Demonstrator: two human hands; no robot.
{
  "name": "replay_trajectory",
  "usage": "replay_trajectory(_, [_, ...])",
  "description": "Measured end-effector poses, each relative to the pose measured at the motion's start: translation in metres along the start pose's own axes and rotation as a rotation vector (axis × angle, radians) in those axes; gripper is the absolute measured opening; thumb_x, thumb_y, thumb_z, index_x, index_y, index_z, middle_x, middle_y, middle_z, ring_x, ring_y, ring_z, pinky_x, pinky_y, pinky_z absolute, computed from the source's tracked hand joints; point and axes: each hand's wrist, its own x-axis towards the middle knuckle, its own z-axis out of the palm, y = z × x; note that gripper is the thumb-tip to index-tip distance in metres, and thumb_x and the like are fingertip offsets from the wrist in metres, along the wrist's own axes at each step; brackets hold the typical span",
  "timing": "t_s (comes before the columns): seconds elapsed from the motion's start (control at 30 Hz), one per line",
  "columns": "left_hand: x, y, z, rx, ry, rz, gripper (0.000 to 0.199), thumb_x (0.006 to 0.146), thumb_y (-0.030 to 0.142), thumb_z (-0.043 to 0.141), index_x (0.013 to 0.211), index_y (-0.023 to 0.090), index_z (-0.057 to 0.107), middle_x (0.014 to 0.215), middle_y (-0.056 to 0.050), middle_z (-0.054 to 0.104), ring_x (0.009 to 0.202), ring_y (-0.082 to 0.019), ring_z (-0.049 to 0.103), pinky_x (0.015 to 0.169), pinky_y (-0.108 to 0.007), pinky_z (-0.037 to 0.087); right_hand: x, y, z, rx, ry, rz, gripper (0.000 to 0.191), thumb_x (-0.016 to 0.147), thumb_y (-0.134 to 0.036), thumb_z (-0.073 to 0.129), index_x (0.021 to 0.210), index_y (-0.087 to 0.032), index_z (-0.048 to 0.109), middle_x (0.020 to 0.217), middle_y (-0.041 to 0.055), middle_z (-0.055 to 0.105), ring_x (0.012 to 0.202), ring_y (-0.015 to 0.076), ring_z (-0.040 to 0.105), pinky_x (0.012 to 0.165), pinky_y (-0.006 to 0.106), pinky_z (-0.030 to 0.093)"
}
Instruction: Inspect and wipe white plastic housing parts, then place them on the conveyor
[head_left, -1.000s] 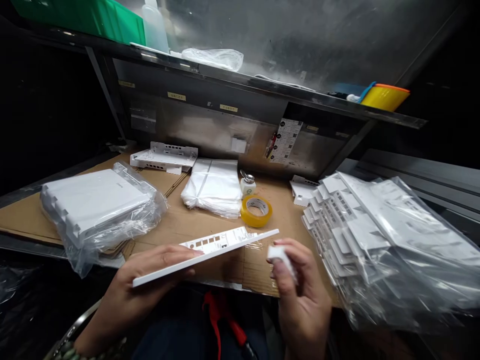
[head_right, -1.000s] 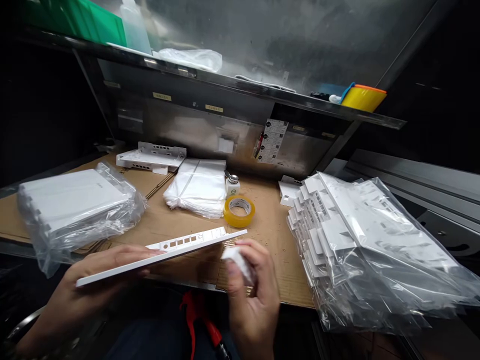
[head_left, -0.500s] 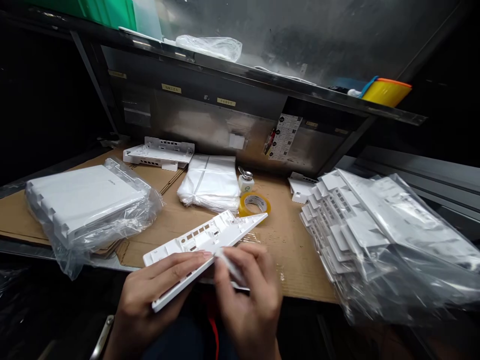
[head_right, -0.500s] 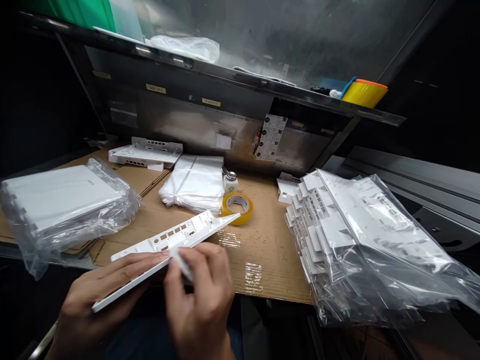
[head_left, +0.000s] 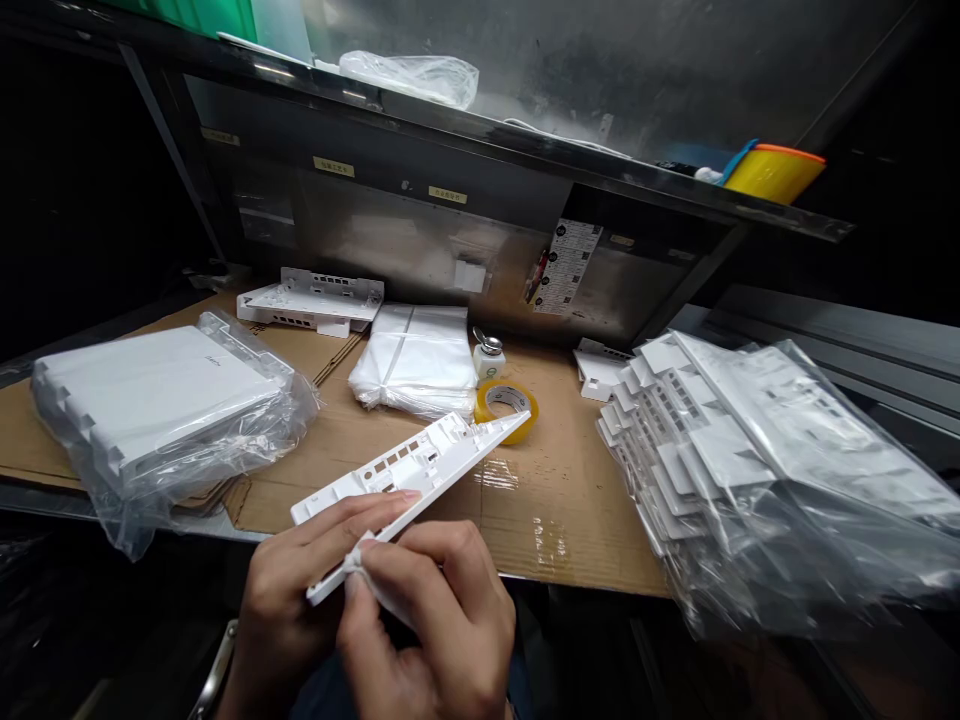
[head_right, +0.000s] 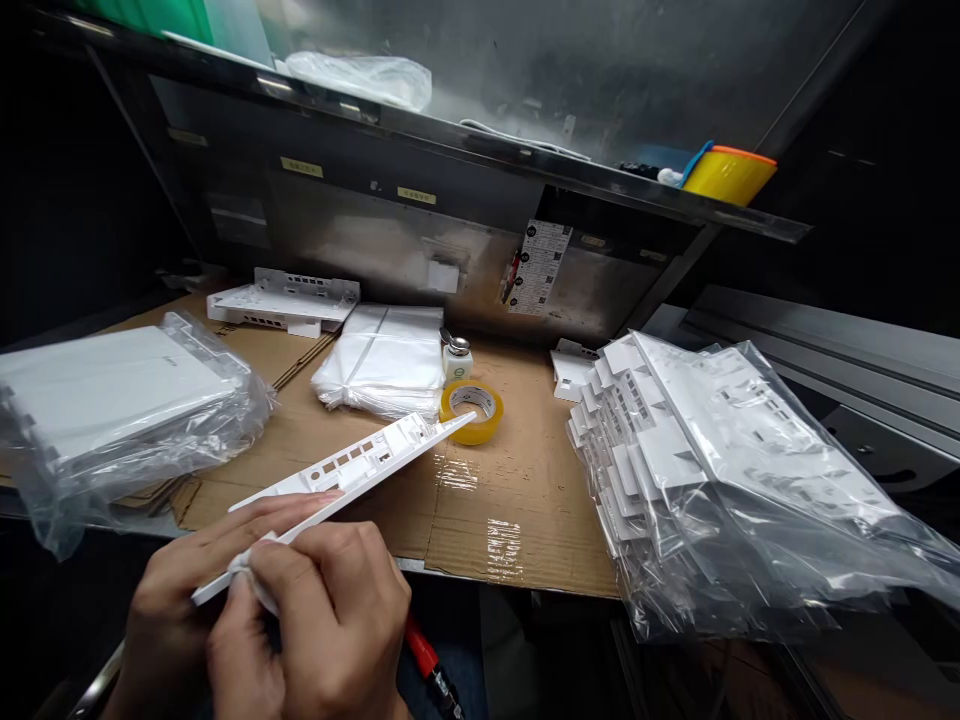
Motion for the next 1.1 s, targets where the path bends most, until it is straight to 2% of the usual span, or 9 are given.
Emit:
replay_trajectory(0.13, [-0.005,-0.002,-0.003,0.064,0.009,0.048,0.043,0.091,0.01,0.067,0.129,0.028,0.069,0.123,0.0,0.077,0.107,-0.019,0.074,0.098,-0.024,0.057,0.017,0.021,-0.013,-0.08,-0.028,0.086,0.014,0.087,-0.012,0.069,0.097,-0.021,0.074,0.091,0.0041,0.066,0.081,0.0159,0.067,0.07,0.028,0.059])
replay_trajectory(0.23, [-0.011,0.001,-0.001,0.081,0.061,0.035,0.041,0.09,0.01,0.069,0.126,0.029,0.071,0.117,0.0,0.079,0.103,-0.022,0.075,0.091,-0.028,0.06,0.037,0.049,-0.033,-0.168,0.038,0.17,0.009,0.09,-0.015,0.07,0.096,-0.021,0.074,0.094,0.0039,0.064,0.086,0.0156,0.065,0.074,0.028,0.058])
replay_trajectory(0.3, [-0.014,0.003,0.002,0.066,0.084,0.0,0.037,0.091,0.013,0.068,0.124,0.03,0.072,0.115,0.0,0.079,0.101,-0.023,0.075,0.089,-0.031,0.06,0.04,0.055,-0.038,-0.191,0.073,0.18,0.009,0.09,-0.016,0.07,0.097,-0.02,0.074,0.095,0.0037,0.063,0.086,0.0153,0.064,0.075,0.028,0.058])
replay_trajectory(0.57, [-0.01,0.008,0.009,0.045,0.124,-0.028,0.034,0.094,0.014,0.063,0.121,0.031,0.073,0.117,0.005,0.078,0.102,-0.015,0.074,0.093,-0.022,0.056,0.007,0.011,-0.014,-0.013,-0.01,0.04,0.017,0.085,-0.009,0.069,0.097,-0.018,0.075,0.086,0.0029,0.065,0.076,0.0136,0.065,0.069,0.025,0.057])
replay_trajectory(0.67, [-0.013,0.005,0.003,0.089,0.106,-0.012,0.035,0.094,0.015,0.062,0.121,0.035,0.074,0.112,0.007,0.08,0.098,-0.015,0.076,0.094,-0.023,0.057,0.021,0.027,-0.027,-0.059,-0.013,0.135,0.013,0.087,-0.011,0.07,0.096,-0.019,0.076,0.09,0.0034,0.065,0.081,0.0133,0.066,0.07,0.023,0.057])
replay_trajectory(0.77, [-0.018,0.001,-0.003,0.115,0.079,0.01,0.038,0.094,0.017,0.059,0.123,0.038,0.073,0.114,0.007,0.08,0.098,-0.016,0.077,0.097,-0.025,0.057,0.042,0.056,-0.045,-0.117,0.09,0.21,0.009,0.089,-0.015,0.071,0.095,-0.019,0.077,0.094,0.0032,0.064,0.083,0.0124,0.065,0.068,0.021,0.056])
replay_trajectory(0.87, [-0.022,-0.002,-0.005,0.1,0.065,0.027,0.04,0.092,0.017,0.061,0.124,0.039,0.072,0.116,0.008,0.079,0.1,-0.015,0.077,0.098,-0.023,0.055,0.054,0.074,-0.055,-0.186,0.166,0.199,0.007,0.09,-0.015,0.072,0.092,-0.019,0.077,0.092,0.0026,0.063,0.084,0.0131,0.064,0.073,0.023,0.057])
replay_trajectory(0.97, [-0.023,-0.002,-0.002,0.066,0.088,0.002,0.039,0.091,0.016,0.064,0.12,0.039,0.074,0.113,0.01,0.08,0.097,-0.014,0.077,0.099,-0.021,0.054,0.05,0.071,-0.054,-0.202,0.166,0.196,0.007,0.09,-0.015,0.071,0.093,-0.018,0.076,0.093,0.0033,0.063,0.084,0.0135,0.064,0.072,0.023,0.057])
replay_trajectory(1.1, [-0.02,0.002,0.001,0.063,0.112,-0.043,0.039,0.091,0.016,0.064,0.118,0.041,0.075,0.109,0.012,0.08,0.094,-0.013,0.076,0.099,-0.019,0.054,0.026,0.041,-0.039,-0.127,0.04,0.173,0.012,0.089,-0.011,0.069,0.096,-0.019,0.075,0.093,0.0049,0.064,0.084,0.0148,0.066,0.072,0.026,0.059])
